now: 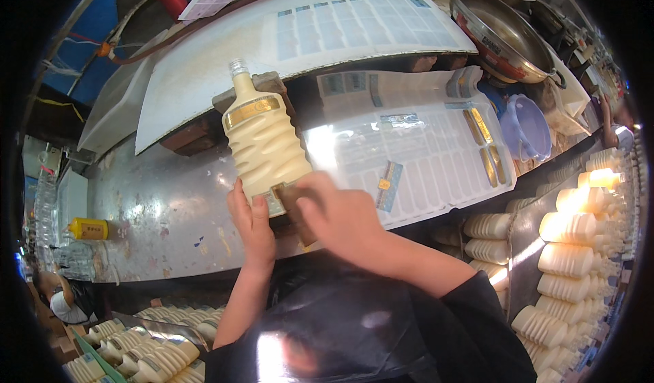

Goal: The person repeatedly picks up cream-colored ribbed bottles, applies a rectangular label to the body, smooths it with a small tool, and places the bottle on a nearby tray. The process is repeated for multiple bottles in a continuous sequence.

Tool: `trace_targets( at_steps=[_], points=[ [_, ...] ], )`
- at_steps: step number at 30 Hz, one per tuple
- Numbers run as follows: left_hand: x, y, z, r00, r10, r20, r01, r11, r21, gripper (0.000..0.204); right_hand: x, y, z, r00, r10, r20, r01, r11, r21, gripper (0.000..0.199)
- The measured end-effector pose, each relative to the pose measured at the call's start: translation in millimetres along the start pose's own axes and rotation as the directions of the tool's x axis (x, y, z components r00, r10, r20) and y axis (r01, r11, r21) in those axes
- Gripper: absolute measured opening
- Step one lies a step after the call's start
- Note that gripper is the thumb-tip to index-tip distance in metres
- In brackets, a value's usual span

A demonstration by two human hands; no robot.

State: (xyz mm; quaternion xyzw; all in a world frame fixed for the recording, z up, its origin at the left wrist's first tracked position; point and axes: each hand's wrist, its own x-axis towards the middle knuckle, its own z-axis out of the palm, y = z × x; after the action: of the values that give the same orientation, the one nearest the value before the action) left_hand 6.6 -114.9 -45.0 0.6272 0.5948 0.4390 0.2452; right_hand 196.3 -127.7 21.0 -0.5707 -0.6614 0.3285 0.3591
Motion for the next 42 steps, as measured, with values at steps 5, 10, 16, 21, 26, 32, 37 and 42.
trace_targets(
  at_steps=[5, 10, 16, 21, 26, 32, 37, 42],
  points=[
    [0.4, -8.5, 3.8, 0.999, -0.005, -0.041, -0.003, 0.984, -0.176, 0.059, 5.3, 45.0, -7.5, 0.960, 0.279, -0.038, -0.276, 0.958, 0.075, 0.023],
    [1.9, -15.1, 1.1, 0.996, -0.090, -0.008, 0.083, 0.942, -0.326, 0.057, 7.6, 53.4, 2.4, 0.961, 0.168, -0.220, -0.126, 0.973, 0.192, 0.027],
    [3.1, -22.7, -1.9, 0.985, -0.167, 0.052, 0.169, 0.826, -0.537, 0.048, -4.4, 15.3, 0.2, 0.855, -0.505, -0.122, 0.463, 0.847, -0.263, 0.027],
    [2.3, -11.6, -6.9, 0.960, -0.268, 0.087, 0.258, 0.711, -0.654, 0.043, 4.2, -18.2, -3.2, 0.704, -0.706, -0.078, 0.626, 0.669, -0.401, 0.036],
    [3.8, -12.0, -9.7, 0.949, -0.298, 0.103, 0.281, 0.648, -0.708, 0.034, 3.4, -36.3, 14.6, 0.624, -0.743, 0.241, 0.760, 0.505, -0.410, 0.037],
    [4.5, -27.7, -15.3, 0.940, -0.305, 0.154, 0.318, 0.614, -0.723, 0.035, 19.5, -61.5, 38.3, 0.606, -0.726, 0.326, 0.747, 0.378, -0.547, 0.021],
    [6.3, -30.3, -22.3, 0.944, -0.298, 0.143, 0.312, 0.666, -0.677, 0.039, 19.3, -58.6, 63.7, 0.609, -0.714, 0.346, 0.752, 0.380, -0.539, 0.011],
    [5.3, -11.0, -17.2, 0.960, -0.255, 0.118, 0.264, 0.676, -0.688, 0.039, 20.6, -44.3, 18.4, 0.925, -0.351, 0.147, 0.380, 0.823, -0.422, 0.017]
  ],
)
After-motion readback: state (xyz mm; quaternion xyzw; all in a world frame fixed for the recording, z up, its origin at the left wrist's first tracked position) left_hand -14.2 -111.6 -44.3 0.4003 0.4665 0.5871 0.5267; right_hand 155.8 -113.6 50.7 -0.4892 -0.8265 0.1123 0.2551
